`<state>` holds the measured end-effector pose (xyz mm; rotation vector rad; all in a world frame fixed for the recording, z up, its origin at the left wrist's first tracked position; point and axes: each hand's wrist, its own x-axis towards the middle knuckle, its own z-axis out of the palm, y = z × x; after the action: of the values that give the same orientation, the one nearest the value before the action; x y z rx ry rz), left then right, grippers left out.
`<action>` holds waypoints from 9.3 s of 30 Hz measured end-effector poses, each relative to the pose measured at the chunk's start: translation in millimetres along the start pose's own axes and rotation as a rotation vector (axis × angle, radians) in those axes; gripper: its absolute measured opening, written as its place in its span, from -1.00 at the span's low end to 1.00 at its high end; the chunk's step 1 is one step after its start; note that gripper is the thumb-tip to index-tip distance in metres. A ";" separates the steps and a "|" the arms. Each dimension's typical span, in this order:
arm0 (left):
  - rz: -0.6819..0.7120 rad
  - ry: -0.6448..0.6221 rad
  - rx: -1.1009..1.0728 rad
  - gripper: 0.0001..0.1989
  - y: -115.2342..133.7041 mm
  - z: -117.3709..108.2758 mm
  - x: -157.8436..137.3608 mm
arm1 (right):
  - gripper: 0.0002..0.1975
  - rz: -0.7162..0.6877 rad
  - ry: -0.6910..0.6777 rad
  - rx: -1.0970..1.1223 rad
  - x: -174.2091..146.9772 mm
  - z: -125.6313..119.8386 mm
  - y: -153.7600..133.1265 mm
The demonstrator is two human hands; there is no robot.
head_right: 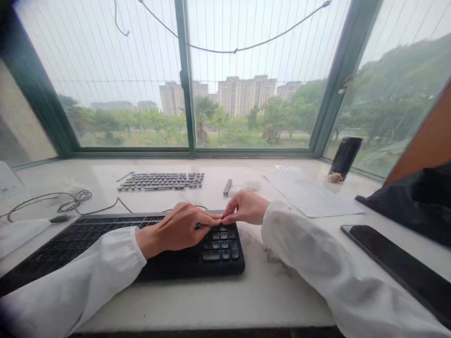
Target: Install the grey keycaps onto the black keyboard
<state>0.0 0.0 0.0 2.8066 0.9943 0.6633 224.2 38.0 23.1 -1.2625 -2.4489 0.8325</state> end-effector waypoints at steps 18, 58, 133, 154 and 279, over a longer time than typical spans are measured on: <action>0.012 0.032 0.007 -0.60 -3.7 1.2 0.4 | -0.70 -0.004 0.000 0.000 -1.7 -1.7 -0.8; -0.083 0.244 0.130 -0.67 -10.1 -8.4 2.5 | -0.64 -0.016 0.356 -0.046 -11.0 -24.4 -8.0; -0.607 0.062 0.606 -0.66 -45.4 -40.5 5.5 | -0.86 -0.343 0.166 -0.467 -7.9 5.8 -11.9; -0.603 0.096 0.600 -0.71 -47.3 -49.9 3.5 | -0.81 -0.245 0.398 -0.387 -2.3 -1.7 3.7; -0.347 -0.613 -0.408 -0.66 -16.7 -37.8 0.2 | -0.74 -0.066 -0.254 0.053 -10.5 36.5 -62.5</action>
<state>-25.7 11.0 30.3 2.1796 1.0254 -0.0452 172.0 -12.6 31.5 -1.1103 -2.6261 1.0912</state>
